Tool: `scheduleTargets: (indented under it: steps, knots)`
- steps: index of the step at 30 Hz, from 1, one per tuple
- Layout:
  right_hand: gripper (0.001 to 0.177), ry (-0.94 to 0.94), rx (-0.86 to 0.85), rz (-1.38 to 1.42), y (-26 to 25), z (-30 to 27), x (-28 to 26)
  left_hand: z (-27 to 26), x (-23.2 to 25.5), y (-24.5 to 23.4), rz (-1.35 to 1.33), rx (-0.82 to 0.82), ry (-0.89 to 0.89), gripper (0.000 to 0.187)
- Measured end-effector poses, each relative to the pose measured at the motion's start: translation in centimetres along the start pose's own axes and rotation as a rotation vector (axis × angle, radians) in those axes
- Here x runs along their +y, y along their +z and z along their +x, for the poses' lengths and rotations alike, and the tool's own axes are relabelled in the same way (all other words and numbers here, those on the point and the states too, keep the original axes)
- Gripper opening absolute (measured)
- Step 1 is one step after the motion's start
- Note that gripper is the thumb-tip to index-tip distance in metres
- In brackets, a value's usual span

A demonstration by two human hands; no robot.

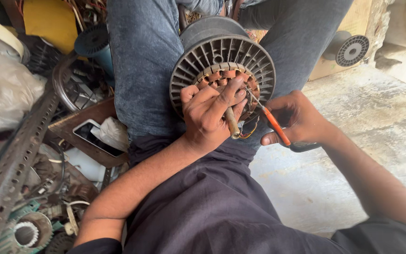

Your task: The person sits on the floor and uses pliers and a screwdriver to remove old copper windings from a motor armature. They repeatedly cut and pull out the wires from the slots.

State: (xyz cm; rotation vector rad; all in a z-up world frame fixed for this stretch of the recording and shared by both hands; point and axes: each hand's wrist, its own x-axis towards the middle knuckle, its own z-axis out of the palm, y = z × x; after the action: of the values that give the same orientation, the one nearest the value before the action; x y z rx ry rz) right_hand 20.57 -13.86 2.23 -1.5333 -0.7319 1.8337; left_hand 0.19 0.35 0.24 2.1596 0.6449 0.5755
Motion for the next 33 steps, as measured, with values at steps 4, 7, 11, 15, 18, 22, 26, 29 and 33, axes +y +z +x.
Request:
scheduleTargets:
  steps: [4,7,11,15,18,22,26,29,33]
  knots:
    - [0.043,-0.206,0.110,-0.423,-0.7,0.6,-0.1,0.2,0.1,-0.1,0.008,-0.023,-0.018,0.053]
    - [0.045,-0.380,0.205,-0.648,-0.8,1.3,0.2,0.2,0.2,-0.3,0.003,-0.009,-0.019,0.053]
    - [0.047,-0.252,0.168,-0.552,-0.6,1.4,0.0,0.0,0.2,-0.1,-0.013,-0.010,-0.035,0.053]
    - [0.041,-0.155,0.086,-0.253,-0.3,1.5,-0.7,-0.1,0.1,0.0,-0.008,-0.010,-0.030,0.055]
    - [0.041,-0.148,0.069,-0.255,-0.4,1.7,-1.1,-0.2,0.1,0.0,-0.022,-0.027,-0.041,0.057]
    - [0.039,-0.099,0.086,-0.209,0.2,1.5,-1.7,-0.3,0.1,0.1,-0.009,-0.034,-0.046,0.058]
    - [0.037,-0.053,0.096,-0.175,0.5,1.3,-1.5,-0.3,0.0,0.1,-0.008,-0.033,-0.032,0.058]
    - [0.037,-0.084,0.144,-0.307,0.5,1.1,-0.7,-0.2,0.1,0.1,0.006,-0.026,-0.022,0.057]
    - [0.037,-0.215,0.291,-0.640,0.5,1.1,1.0,-0.3,0.1,0.0,0.020,-0.033,-0.019,0.056]
